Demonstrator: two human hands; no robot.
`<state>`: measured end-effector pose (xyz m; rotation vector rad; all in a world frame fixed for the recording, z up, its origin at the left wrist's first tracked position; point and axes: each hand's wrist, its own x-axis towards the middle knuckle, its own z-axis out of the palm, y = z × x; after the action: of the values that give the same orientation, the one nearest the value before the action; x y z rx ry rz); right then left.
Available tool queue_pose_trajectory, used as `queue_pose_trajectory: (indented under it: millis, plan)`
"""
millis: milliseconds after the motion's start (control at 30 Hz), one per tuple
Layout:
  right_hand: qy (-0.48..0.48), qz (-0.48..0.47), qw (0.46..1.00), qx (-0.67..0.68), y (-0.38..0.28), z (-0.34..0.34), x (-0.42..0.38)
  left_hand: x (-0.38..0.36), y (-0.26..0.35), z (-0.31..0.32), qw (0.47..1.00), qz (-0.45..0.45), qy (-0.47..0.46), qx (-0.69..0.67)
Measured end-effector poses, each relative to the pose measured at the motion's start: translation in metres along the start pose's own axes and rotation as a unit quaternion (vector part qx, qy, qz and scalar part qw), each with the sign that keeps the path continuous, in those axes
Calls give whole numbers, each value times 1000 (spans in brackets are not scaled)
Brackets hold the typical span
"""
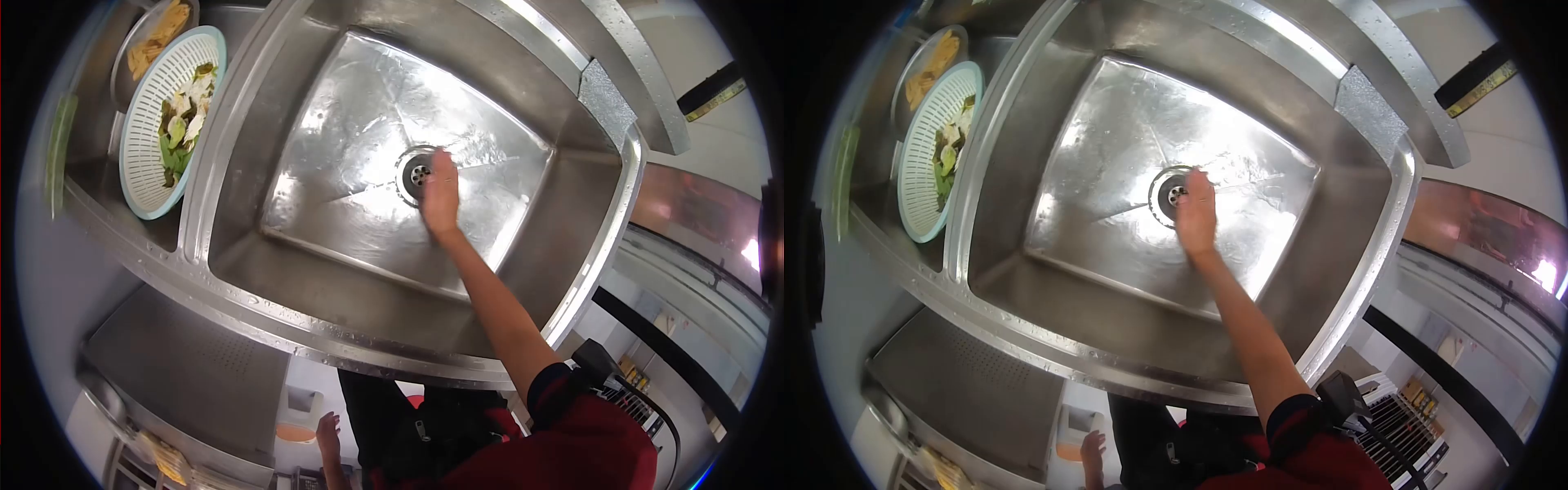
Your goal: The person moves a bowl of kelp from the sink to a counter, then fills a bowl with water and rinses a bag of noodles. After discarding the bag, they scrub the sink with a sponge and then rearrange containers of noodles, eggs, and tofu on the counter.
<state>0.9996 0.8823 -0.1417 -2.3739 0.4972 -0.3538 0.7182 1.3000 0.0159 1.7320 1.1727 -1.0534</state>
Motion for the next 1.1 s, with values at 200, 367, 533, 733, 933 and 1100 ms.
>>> queue_pose_trajectory:
  millis: [200,367,533,733,933,1100]
  plan:
    - [-183,-178,967,18,-107,53,-21,-2,14,5,999,-1,18,-36]
    - [-118,-180,976,39,-159,119,11,-1,14,9,1000,6,6,-18]
    - [-240,-127,955,-123,-98,71,10,-1,2,6,999,5,1,-37]
    - [-117,-72,976,-169,-61,2,-8,12,-10,6,997,21,-5,-79]
    - [-69,-47,981,177,-198,-193,41,6,-41,-20,986,38,29,-163]
    - [-310,-93,626,709,-289,-276,54,15,-150,-23,944,-1,87,-317]
